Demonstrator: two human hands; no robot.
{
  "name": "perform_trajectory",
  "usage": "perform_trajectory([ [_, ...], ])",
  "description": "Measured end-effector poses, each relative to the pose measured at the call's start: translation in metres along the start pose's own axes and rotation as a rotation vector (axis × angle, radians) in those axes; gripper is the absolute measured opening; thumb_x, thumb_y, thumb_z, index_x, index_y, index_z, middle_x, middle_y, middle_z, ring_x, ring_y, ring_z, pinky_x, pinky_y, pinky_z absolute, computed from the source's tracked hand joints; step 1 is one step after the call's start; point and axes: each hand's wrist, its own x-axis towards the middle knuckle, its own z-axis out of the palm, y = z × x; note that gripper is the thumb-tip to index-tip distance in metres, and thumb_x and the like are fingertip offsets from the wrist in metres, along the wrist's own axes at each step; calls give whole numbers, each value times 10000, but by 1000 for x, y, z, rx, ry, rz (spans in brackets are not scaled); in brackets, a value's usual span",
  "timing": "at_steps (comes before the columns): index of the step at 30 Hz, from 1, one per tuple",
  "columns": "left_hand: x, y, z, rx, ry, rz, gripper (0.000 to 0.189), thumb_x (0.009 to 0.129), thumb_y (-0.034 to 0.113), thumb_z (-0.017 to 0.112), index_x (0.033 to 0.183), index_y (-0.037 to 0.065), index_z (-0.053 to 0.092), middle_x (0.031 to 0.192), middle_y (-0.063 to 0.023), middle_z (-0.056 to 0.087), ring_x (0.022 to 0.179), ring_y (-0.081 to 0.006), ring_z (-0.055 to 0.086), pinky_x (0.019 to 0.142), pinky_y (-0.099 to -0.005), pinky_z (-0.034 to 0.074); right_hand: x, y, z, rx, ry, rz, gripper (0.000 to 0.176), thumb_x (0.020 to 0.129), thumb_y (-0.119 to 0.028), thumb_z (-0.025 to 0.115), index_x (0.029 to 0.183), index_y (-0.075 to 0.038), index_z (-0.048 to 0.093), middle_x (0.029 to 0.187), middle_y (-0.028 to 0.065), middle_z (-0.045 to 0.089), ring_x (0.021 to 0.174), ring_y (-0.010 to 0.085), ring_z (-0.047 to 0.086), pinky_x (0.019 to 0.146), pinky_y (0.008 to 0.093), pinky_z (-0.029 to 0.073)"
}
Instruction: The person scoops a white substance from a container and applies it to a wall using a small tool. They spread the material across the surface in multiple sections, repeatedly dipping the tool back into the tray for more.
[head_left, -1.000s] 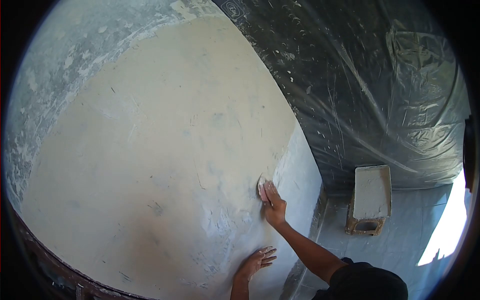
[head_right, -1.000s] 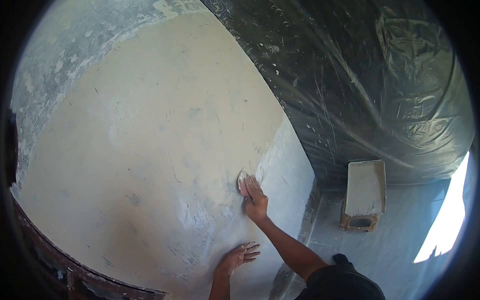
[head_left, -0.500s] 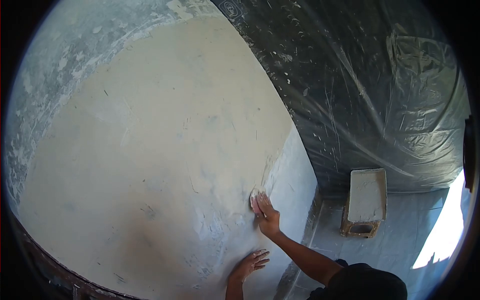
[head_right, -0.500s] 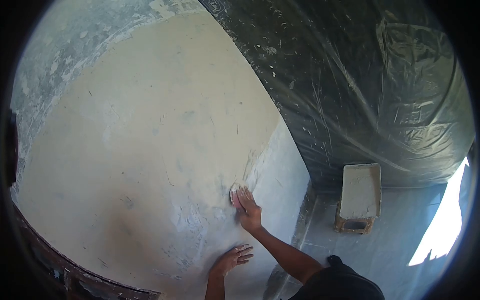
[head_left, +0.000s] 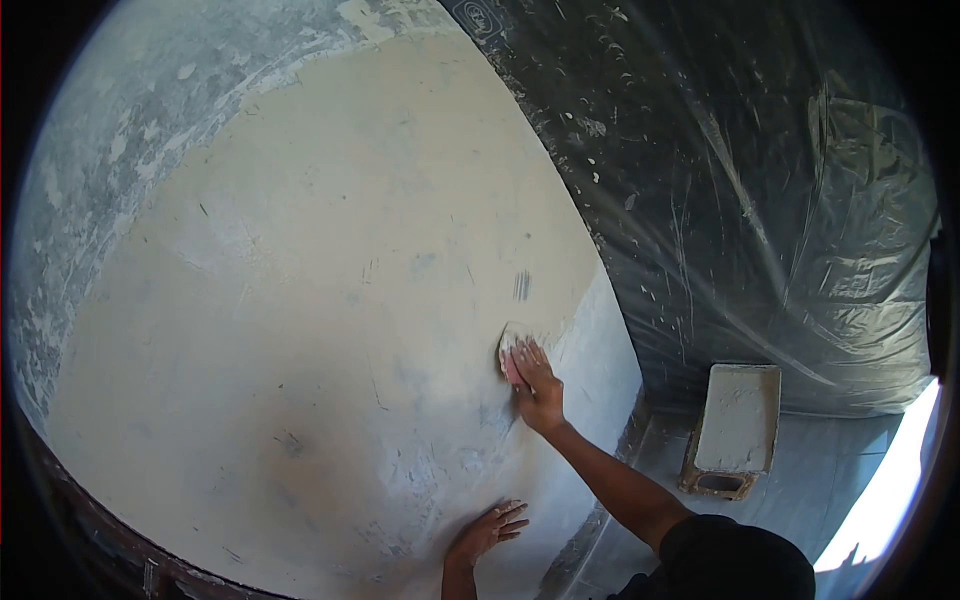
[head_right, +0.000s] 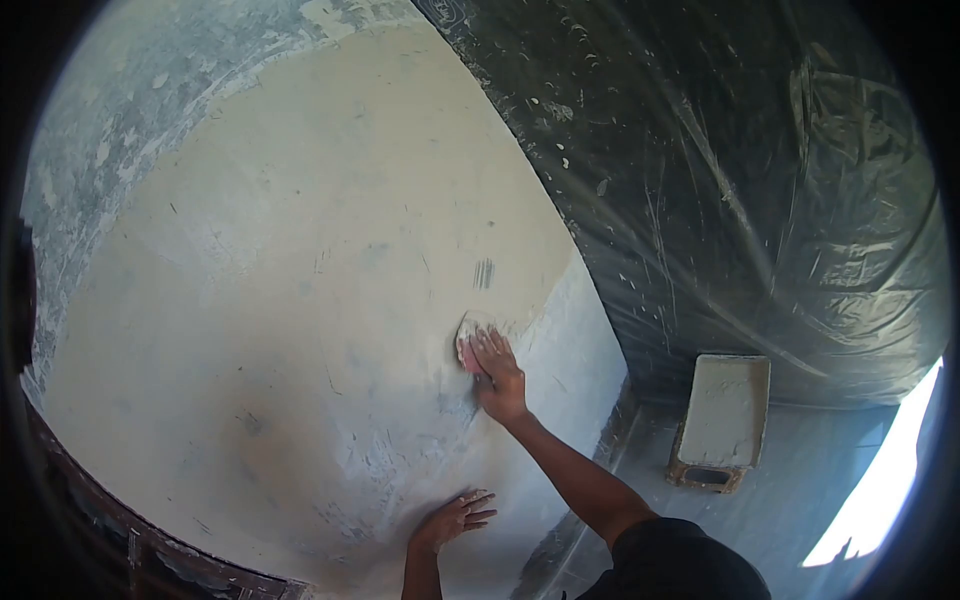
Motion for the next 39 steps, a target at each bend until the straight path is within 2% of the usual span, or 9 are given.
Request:
perform_trajectory([
  [6, 4, -13, -15, -38, -46, 15, 683, 970, 477, 448, 1480, 56, 274, 1517, -126, 333, 1349, -317, 399, 1070, -416, 347, -134, -41, -54, 276, -348, 100, 384, 738, 167, 586, 1073, 2, 677, 1103, 169, 682, 1117, 349, 623, 1003, 426, 468],
  [10, 4, -6, -6, -12, -4, 16, 689, 974, 482, 438, 1486, 58, 255, 1519, -124, 330, 1354, -316, 392, 1080, -422, 334, 38, -5, -52, 37, 135, -23, 396, 800, 178, 551, 1147, 12, 646, 1164, 174, 661, 1140, 305, 614, 987, 361, 476],
  [15, 7, -10, -5, 11, 60, 7, 689, 977, 485, 434, 1485, 57, 251, 1519, -120, 332, 1355, -312, 392, 1083, -421, 327, 110, 37, -22, 10, 209, -12, 461, 810, 166, 513, 1228, -7, 603, 1254, 172, 613, 1205, 306, 568, 1042, 339, 424],
  [20, 10, -11, -4, 49, 68, 29, 559, 1038, 303, 356, 1506, 56, 175, 1518, -119, 340, 1352, -277, 407, 1070, -378, 352, -82, -12, -22, 78, -149, 77, 525, 709, 167, 580, 1198, -22, 624, 1226, 190, 619, 1237, 377, 524, 1087, 466, 371],
  [23, 13, -22, -12, 124, 61, -8, 678, 991, 470, 418, 1491, 53, 229, 1532, -118, 308, 1386, -300, 345, 1097, -429, 301, -166, -44, -60, 374, -463, 201, 441, 726, 194, 550, 1110, -1, 646, 1124, 160, 675, 1125, 344, 619, 981, 416, 486],
  [27, 9, -13, -3, 67, 63, 40, 685, 990, 476, 416, 1494, 53, 224, 1526, -127, 318, 1379, -304, 357, 1096, -434, 304, -44, -25, -67, 192, -157, 156, 347, 803, 181, 529, 1082, 26, 665, 1104, 166, 684, 1096, 293, 643, 941, 358, 510],
  [29, 8, -7, -2, 50, 70, 14, 563, 1038, 284, 358, 1508, 41, 168, 1507, -105, 363, 1345, -262, 416, 1072, -379, 355, 36, 8, -56, 255, 67, 158, 403, 892, 169, 445, 1218, 0, 611, 1266, 144, 616, 1189, 202, 575, 972, 287, 468],
  [31, 6, -6, -1, 75, 71, 31, 611, 1019, 377, 373, 1501, 47, 194, 1516, -121, 341, 1357, -290, 394, 1082, -406, 334, 98, 22, -44, 274, 217, 181, 472, 905, 174, 417, 1308, -27, 555, 1334, 117, 570, 1228, 177, 532, 989, 264, 450],
  [39, 8, -10, -1, 95, 76, 24, 635, 1007, 425, 402, 1494, 58, 226, 1521, -138, 324, 1367, -308, 379, 1081, -432, 332, -39, -19, -1, -20, -89, -26, 557, 735, 77, 615, 1273, -66, 595, 1297, 175, 578, 1267, 346, 500, 1102, 456, 357],
])
